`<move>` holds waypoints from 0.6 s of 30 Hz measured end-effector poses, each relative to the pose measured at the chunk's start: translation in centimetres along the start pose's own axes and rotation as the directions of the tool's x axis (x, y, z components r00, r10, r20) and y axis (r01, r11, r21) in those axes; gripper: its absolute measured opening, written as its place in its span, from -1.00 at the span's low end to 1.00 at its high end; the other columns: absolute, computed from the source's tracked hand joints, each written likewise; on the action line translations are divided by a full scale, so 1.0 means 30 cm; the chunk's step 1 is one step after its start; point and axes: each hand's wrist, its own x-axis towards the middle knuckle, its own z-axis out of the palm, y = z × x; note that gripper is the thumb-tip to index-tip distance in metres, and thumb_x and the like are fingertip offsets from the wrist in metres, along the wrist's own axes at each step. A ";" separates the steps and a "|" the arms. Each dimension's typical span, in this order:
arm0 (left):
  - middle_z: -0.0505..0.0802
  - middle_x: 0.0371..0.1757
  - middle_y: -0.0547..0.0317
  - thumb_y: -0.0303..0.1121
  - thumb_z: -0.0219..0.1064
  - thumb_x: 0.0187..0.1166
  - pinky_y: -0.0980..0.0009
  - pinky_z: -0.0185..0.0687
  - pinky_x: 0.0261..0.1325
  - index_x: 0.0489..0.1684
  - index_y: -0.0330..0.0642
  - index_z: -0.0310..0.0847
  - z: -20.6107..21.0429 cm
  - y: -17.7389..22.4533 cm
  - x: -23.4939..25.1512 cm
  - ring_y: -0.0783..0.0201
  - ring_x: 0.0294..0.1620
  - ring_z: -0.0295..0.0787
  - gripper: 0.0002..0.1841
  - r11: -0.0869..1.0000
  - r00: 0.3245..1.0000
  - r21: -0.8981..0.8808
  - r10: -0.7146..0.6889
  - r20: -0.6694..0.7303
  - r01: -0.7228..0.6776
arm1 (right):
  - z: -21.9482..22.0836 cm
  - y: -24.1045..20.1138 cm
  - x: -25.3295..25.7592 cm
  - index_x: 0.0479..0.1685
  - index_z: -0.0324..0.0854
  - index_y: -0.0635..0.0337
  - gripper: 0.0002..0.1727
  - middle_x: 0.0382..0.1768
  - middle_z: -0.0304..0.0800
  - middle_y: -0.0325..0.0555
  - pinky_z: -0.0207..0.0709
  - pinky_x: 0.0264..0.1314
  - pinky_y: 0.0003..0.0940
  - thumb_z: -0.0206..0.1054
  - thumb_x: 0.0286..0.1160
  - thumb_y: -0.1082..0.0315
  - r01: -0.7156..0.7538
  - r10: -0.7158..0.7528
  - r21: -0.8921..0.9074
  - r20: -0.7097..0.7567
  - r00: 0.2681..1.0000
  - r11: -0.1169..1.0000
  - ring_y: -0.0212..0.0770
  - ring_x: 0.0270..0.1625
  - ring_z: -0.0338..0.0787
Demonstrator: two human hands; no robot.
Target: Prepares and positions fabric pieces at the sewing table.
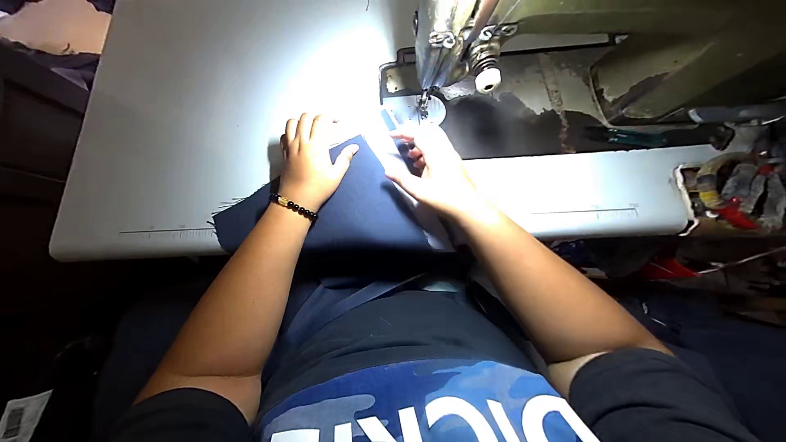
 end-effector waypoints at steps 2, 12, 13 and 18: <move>0.80 0.28 -0.27 0.00 0.42 0.55 -0.14 0.42 0.49 0.40 -0.37 0.57 -0.006 -0.007 0.001 -0.26 0.39 0.66 -0.37 0.999 1.000 -0.051 -0.018 0.011 0.018 | 0.037 0.020 0.014 0.44 0.62 0.31 -0.38 0.35 0.72 0.20 0.55 0.34 -0.02 0.48 0.41 0.14 0.008 -0.009 -0.046 -0.027 1.000 0.999 0.11 0.33 0.71; 0.79 -0.18 -0.33 -0.14 0.41 0.62 0.12 0.56 0.09 -0.32 -0.59 0.64 -0.127 -0.042 0.034 0.03 -0.09 0.71 -0.51 0.962 0.991 -0.235 0.130 -0.039 -0.135 | -0.077 -0.031 -0.089 0.67 0.45 0.19 -0.19 0.14 0.85 0.02 0.53 0.33 0.08 0.55 0.34 0.16 -0.071 0.070 -0.015 -0.059 0.996 0.997 0.05 0.24 0.72; 0.75 -0.24 -0.21 -0.12 0.42 0.61 0.18 0.50 -0.01 -0.35 -0.53 0.62 -0.166 -0.037 0.034 0.16 -0.18 0.64 -0.52 0.971 0.996 -0.221 0.093 -0.011 -0.093 | -0.128 -0.004 -0.127 0.47 0.66 0.18 -0.42 0.13 0.88 0.00 0.52 0.38 0.08 0.48 0.38 0.26 -0.067 0.053 -0.098 -0.133 0.990 0.993 0.05 0.27 0.75; 0.74 -0.39 -0.12 -0.23 0.54 0.50 -0.04 0.47 -0.20 -0.37 -0.41 0.67 -0.245 -0.016 0.053 0.11 -0.34 0.63 -0.65 0.982 0.992 -0.187 0.037 0.121 -0.014 | -0.465 0.234 -0.306 0.52 0.59 0.24 -0.49 0.52 0.58 0.30 0.24 0.48 0.55 0.25 0.72 0.14 -0.489 0.390 -0.517 -0.294 0.872 0.702 0.42 0.56 0.51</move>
